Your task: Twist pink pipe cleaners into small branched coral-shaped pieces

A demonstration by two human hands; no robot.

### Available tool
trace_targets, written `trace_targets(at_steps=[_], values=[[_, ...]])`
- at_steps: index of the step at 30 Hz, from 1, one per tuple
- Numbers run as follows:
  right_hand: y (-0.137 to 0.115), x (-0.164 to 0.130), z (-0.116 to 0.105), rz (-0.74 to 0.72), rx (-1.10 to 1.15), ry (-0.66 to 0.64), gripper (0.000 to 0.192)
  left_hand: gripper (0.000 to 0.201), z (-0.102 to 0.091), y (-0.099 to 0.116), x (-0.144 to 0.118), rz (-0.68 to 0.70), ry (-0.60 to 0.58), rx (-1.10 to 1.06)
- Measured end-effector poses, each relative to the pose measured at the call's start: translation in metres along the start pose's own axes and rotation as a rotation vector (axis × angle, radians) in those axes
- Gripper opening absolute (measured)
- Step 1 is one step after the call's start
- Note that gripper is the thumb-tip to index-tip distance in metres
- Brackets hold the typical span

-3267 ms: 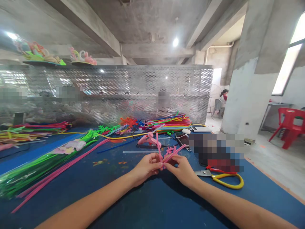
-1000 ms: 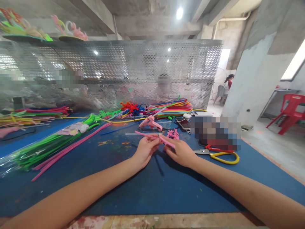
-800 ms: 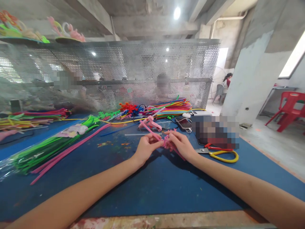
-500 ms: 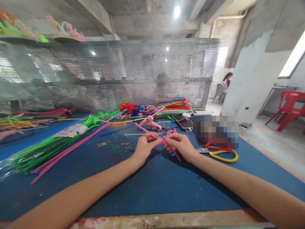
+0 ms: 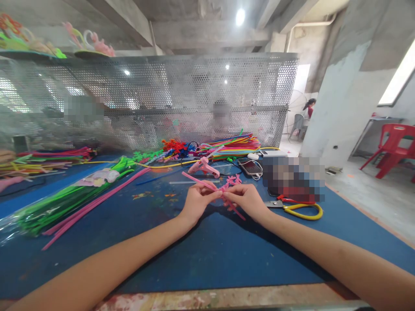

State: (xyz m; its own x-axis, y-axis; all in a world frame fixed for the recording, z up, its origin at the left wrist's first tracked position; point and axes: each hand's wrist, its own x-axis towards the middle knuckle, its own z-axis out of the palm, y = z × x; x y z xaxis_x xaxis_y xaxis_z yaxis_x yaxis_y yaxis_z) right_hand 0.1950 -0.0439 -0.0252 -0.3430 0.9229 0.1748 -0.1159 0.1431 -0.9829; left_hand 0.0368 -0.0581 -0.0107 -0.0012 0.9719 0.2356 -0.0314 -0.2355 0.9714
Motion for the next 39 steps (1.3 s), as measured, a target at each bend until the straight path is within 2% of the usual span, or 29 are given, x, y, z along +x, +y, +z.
trace_targets(at_steps=[4,11,16,18,20,21,22,24,25,26,28,30,39], values=[[0.002,-0.002,0.003,0.026,-0.012,-0.027,0.028,0.027,-0.001,0.0,0.001,0.023,0.0,0.025],[0.002,-0.005,0.004,0.031,-0.019,-0.085,0.025,0.028,-0.002,-0.001,0.002,-0.037,-0.082,0.0],[-0.001,-0.004,0.003,0.058,0.04,-0.015,0.027,0.026,-0.001,-0.003,0.003,0.05,-0.097,0.11],[-0.002,-0.004,0.003,0.079,0.065,0.043,0.029,0.026,-0.005,-0.003,0.004,0.168,-0.038,0.253],[-0.003,-0.003,0.002,0.097,0.084,0.097,0.028,0.023,-0.013,-0.003,0.006,0.393,0.064,0.479],[-0.003,-0.003,0.001,0.103,0.092,0.116,0.028,0.021,-0.018,-0.002,0.008,0.553,0.117,0.625],[-0.003,-0.003,0.001,0.107,0.099,0.123,0.028,0.017,-0.023,-0.001,0.01,0.754,0.099,0.788],[-0.003,-0.003,0.001,0.11,0.106,0.118,0.027,0.002,-0.033,0.0,0.014,1.189,-0.068,1.058],[-0.003,-0.004,0.002,0.11,0.105,0.109,0.028,0.011,-0.035,0.001,0.015,1.329,-0.057,1.155],[-0.003,-0.004,0.003,0.112,0.101,0.101,0.028,0.018,-0.037,0.002,0.016,1.401,0.01,1.214],[-0.002,-0.005,0.005,0.112,0.095,0.088,0.028,0.021,-0.036,0.003,0.017,1.42,0.112,1.288],[0.0,-0.005,0.007,0.106,0.086,0.078,0.028,0.016,-0.034,0.005,0.017,1.385,0.132,1.324],[0.001,-0.005,0.007,0.102,0.084,0.065,0.03,0.012,-0.032,0.009,0.014,1.403,-0.053,1.44]])
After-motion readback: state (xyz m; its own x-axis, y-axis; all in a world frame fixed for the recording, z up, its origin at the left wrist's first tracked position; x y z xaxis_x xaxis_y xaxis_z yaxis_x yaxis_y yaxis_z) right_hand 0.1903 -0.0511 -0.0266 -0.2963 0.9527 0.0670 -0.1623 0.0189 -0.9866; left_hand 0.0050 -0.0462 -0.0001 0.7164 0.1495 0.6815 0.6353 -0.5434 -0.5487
